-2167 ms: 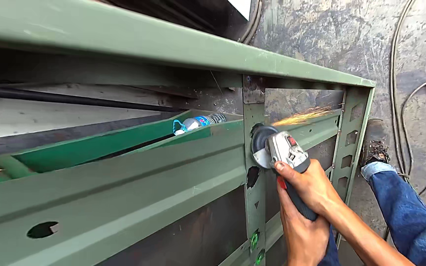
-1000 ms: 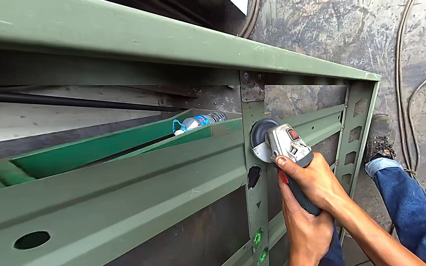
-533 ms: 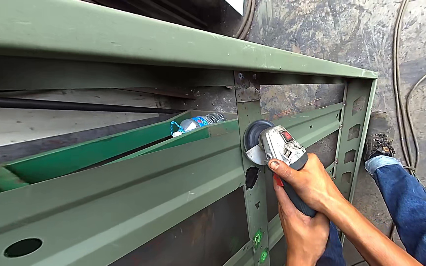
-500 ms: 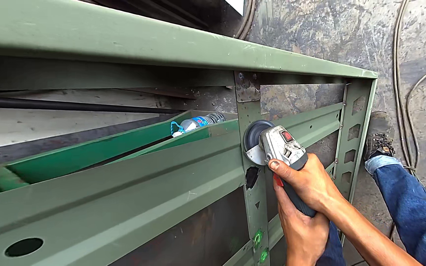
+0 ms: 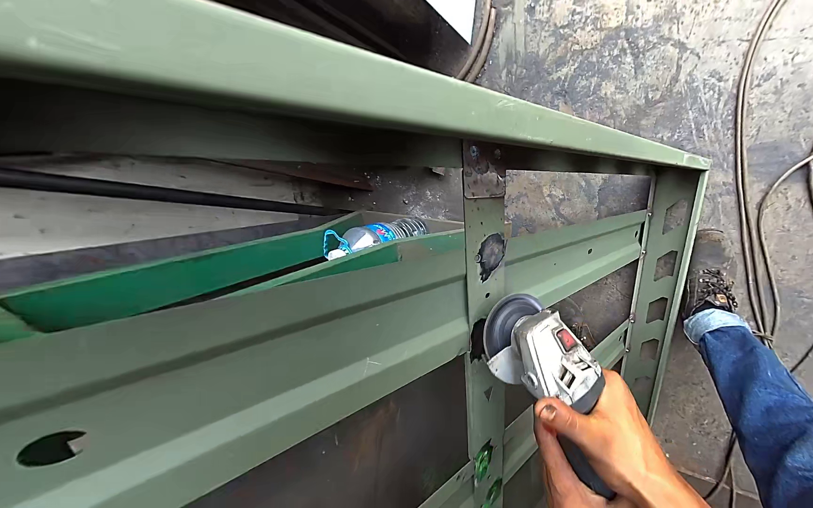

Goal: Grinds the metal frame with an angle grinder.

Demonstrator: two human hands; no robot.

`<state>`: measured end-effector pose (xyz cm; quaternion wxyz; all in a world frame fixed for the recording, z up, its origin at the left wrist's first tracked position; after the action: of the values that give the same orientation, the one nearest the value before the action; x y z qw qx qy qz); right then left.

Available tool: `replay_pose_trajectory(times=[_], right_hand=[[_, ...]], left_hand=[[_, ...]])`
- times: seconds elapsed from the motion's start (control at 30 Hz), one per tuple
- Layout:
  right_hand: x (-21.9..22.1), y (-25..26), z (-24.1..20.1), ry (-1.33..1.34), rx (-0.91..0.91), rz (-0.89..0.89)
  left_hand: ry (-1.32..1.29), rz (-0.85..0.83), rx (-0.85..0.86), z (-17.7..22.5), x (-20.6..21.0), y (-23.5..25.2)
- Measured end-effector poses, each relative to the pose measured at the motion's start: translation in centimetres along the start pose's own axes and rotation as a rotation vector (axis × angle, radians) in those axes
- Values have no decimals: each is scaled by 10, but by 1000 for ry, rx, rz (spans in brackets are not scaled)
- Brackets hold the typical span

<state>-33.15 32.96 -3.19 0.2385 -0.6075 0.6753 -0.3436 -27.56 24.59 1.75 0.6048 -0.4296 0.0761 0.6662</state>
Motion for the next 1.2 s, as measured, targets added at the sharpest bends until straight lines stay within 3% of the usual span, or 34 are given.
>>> replay_pose_trajectory(times=[0.4,0.6,0.8,0.93,1.2], right_hand=[[9,63,-26,-44,-31,45],[18,48,-16,42,32,25],[13,66,-32,60,3,34],[13,53,-26,49,57,-17],[1,68,-35,11,69,-14]], left_hand=[[26,-9,89,-11,16,73],[50,5,115,-17,5,56],[98,-16,98,-8,12,81],[70,25,91,-6,8,59],[90,29,84,6,21,70]])
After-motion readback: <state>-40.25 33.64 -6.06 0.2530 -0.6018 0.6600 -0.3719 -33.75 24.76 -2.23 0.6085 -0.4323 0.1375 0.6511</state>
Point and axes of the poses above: each hand's wrist, its own y-axis towards the middle knuckle, its own x-axis out of the palm, z = x × y, the point moved 2 cm from there along y, towards the middle knuckle, and after that the axes turned 3 degrees about z, right-handed, at the moved point
